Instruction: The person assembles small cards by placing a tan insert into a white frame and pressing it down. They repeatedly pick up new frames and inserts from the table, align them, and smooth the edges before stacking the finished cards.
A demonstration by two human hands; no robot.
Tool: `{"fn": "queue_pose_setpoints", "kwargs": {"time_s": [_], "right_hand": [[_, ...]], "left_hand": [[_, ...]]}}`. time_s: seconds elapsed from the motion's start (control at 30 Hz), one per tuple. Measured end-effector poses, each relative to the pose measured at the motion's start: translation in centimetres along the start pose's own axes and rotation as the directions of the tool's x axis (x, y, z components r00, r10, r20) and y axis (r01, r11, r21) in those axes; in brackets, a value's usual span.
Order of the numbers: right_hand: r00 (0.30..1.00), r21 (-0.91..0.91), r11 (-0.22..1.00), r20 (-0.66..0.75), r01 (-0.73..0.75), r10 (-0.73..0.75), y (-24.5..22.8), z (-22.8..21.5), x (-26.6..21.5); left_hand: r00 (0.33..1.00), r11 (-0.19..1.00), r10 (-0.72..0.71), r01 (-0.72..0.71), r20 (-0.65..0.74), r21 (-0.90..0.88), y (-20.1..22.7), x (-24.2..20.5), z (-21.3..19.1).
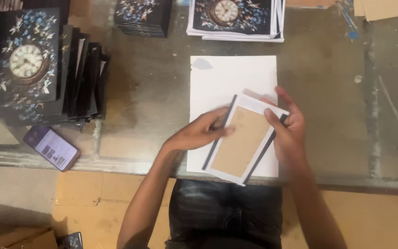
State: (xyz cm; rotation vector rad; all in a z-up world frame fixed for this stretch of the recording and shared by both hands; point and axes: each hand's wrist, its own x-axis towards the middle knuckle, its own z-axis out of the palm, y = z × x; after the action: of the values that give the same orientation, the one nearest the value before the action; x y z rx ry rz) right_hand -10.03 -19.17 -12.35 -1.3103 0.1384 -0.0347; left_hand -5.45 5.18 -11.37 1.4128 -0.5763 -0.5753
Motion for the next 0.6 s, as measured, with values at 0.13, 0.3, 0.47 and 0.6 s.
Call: {"fn": "queue_pose_setpoints", "kwargs": {"time_s": [0.13,0.3,0.47,0.6], "right_hand": [[0.988,0.073,0.986,0.051,-0.147,0.143,1.1,-0.5,2.6],[0.983,0.141,0.972,0.04,-0.185,0.181,3.4,-1.0,4.6],[0.963,0.108,0.959,-0.04,-0.262,0.268,4.3,-1.1,5.4],[0.949,0.093,0.945,0.043,-0.314,0.311,3.5,-1.9,4.9]], "left_hand": [[0.97,0.974,-0.037,-0.018,-0.24,-0.224,-1.8,1.4,0.7],[0.861,0.933,-0.184,0.002,-0.474,-0.359,-4.0,3.2,1.4],[0.77,0.92,-0.255,0.008,-0.584,-0.391,-5.5,4.1,1.4],[0.744,0.866,-0.325,-0.013,-0.584,-0.499,-5.1,4.1,1.7]]}}
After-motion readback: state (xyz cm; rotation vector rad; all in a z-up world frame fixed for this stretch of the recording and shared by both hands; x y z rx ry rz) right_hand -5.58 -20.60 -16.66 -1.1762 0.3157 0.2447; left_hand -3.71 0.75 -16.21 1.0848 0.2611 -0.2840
